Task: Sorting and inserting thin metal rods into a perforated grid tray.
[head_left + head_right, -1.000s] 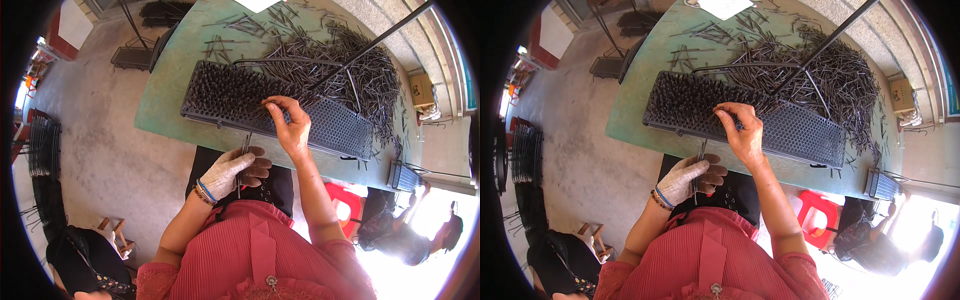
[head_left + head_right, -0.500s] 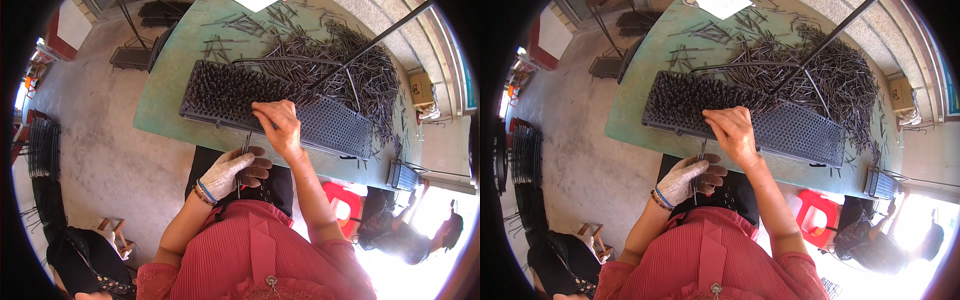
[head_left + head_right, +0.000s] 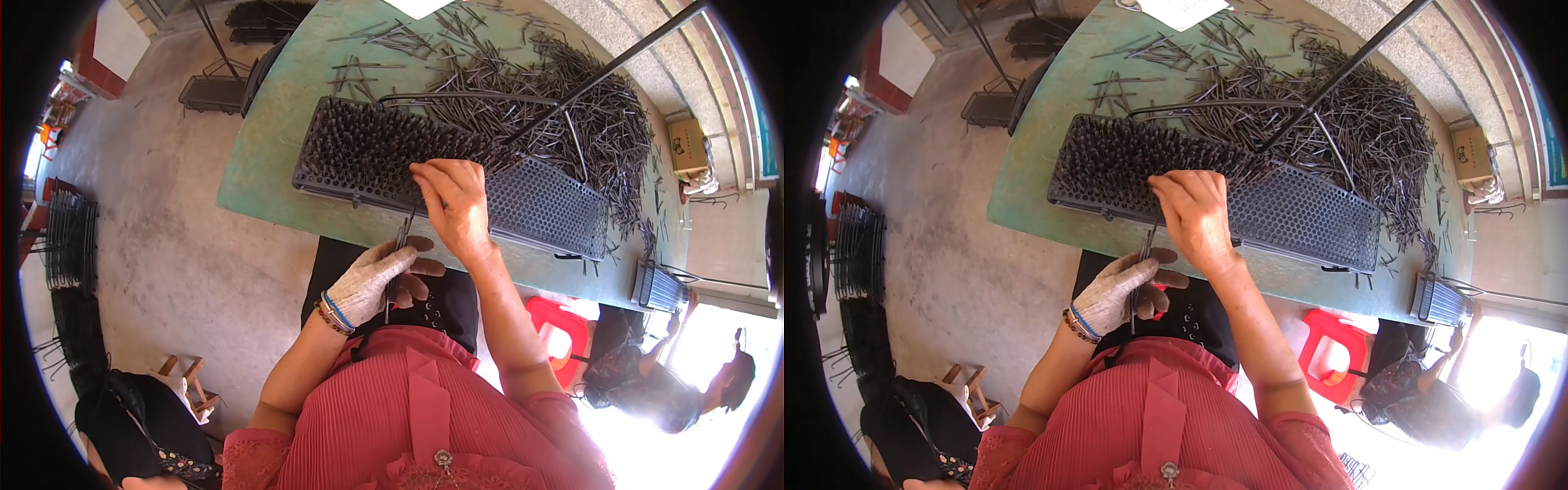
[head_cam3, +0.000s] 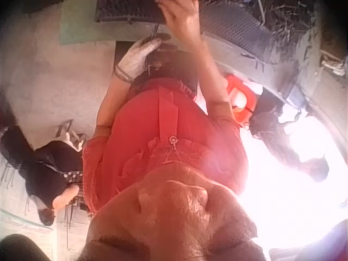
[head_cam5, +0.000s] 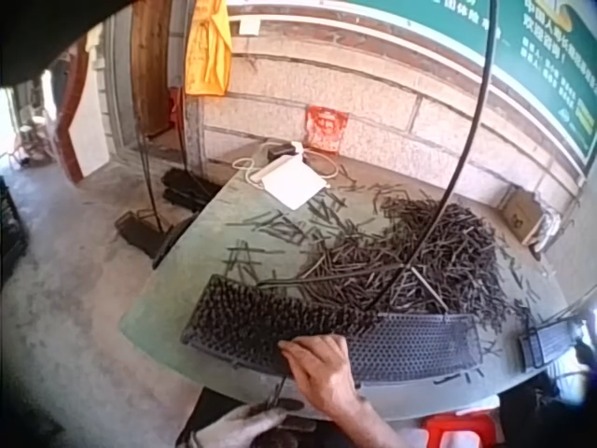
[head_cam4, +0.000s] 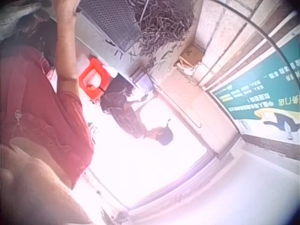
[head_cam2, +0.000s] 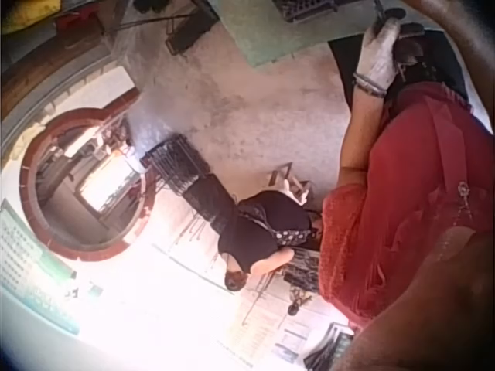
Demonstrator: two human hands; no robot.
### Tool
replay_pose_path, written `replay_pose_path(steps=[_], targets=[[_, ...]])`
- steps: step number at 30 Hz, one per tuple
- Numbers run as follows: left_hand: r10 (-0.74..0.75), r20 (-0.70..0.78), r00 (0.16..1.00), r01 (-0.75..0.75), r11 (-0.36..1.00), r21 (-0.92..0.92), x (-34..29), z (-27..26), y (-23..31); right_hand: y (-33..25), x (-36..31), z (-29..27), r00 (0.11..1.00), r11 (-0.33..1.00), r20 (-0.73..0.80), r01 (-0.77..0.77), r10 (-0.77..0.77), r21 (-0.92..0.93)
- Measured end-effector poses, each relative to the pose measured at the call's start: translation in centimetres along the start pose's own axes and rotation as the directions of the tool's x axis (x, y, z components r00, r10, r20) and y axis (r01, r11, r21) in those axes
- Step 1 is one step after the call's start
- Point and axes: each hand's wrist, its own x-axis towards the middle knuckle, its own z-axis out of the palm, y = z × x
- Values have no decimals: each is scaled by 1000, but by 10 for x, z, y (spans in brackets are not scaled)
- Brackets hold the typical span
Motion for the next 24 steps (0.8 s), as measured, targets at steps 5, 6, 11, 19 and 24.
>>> replay_pose_path(steps=[5, 6, 11, 19, 24], targets=[[40, -64, 997, -40, 999, 1, 3, -2, -3, -9, 1, -5, 1000, 1000, 1, -1, 1, -23], [77, -42, 996, -76, 996, 37, 2, -2, -2, -12, -1, -7, 998, 999, -53, -37, 36, -23], [146, -5, 989, -143, 973, 179, -4, 2, 7, -34, -8, -34, 868, 834, 355, -458, 346, 306], [132, -44, 990, -110, 935, 336, 4, -1, 7, -16, -16, -37, 713, 364, 363, -647, 600, 670], [135, -83, 987, -123, 982, 143, 8, -2, -2, -3, -15, -22, 837, 744, -17, -477, 547, 467]])
